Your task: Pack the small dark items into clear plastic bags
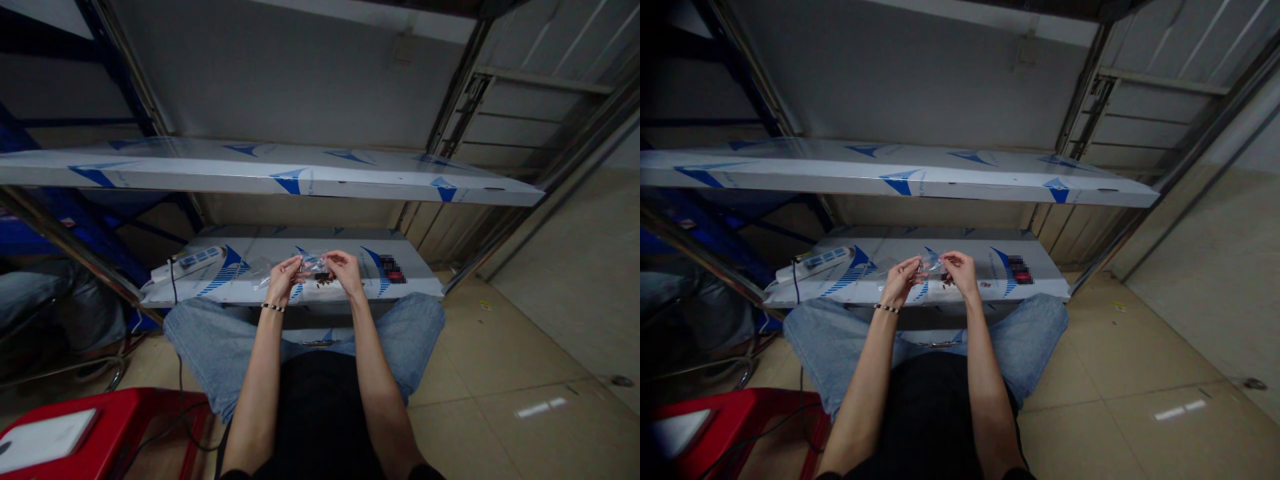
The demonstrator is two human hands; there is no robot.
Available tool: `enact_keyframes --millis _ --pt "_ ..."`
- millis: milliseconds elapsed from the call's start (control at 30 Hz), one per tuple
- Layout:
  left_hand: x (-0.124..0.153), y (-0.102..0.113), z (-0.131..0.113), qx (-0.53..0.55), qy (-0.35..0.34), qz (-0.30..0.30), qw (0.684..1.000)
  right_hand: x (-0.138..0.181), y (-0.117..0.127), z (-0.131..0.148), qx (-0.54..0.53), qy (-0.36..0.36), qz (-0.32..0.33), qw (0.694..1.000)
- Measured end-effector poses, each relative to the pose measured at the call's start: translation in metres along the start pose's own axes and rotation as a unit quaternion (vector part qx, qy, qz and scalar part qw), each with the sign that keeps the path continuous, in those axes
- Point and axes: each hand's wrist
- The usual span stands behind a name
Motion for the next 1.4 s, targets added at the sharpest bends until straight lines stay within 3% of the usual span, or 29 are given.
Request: enact_keyframes --millis 167,300,400,600,767,967,1133,1400 --pt "0.001 0.004 -0.003 -0.026 -0.004 -0.007 1.0 0.002 0.008 0.003 0.085 -0.014 0.059 0.995" --pt "0.001 0.009 -0.003 -0.04 0.007 -0.004 0.999 0.005 0.014 0.01 0.136 0.005 0.063 0.989" --pt "-0.001 0.011 -0.001 -0.04 0.011 -0.003 0.999 0.006 0.015 0.014 0.113 0.026 0.06 0.991" --pt "-0.003 0.011 0.001 -0.049 -0.031 -0.038 0.998 0.0 -0.005 0.007 -0.093 -0.021 -0.099 0.99" --pt "0.002 0.001 -0.006 -0.133 -0.061 -0.014 0.989 -0.002 -0.036 -0.009 -0.138 -0.101 -0.139 0.976" --pt "0.01 -0.021 -0.017 -0.195 -0.087 0.053 0.975 -0.001 -0.06 -0.029 -0.231 -0.129 -0.296 0.918" --pt "0.013 -0.036 -0.014 -0.302 -0.114 0.089 0.942 -0.004 -0.059 -0.037 -0.328 -0.168 -0.336 0.867" --pt "0.011 -0.043 -0.005 -0.459 -0.153 0.088 0.871 -0.004 -0.053 -0.045 -0.357 -0.215 -0.327 0.848"
Point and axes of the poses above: each hand's wrist, its own x-axis away from the middle knuckle, its own y-axis out of the back of the hand, z = x × y, and after that the axes turned 10 degrees about z, right-handed
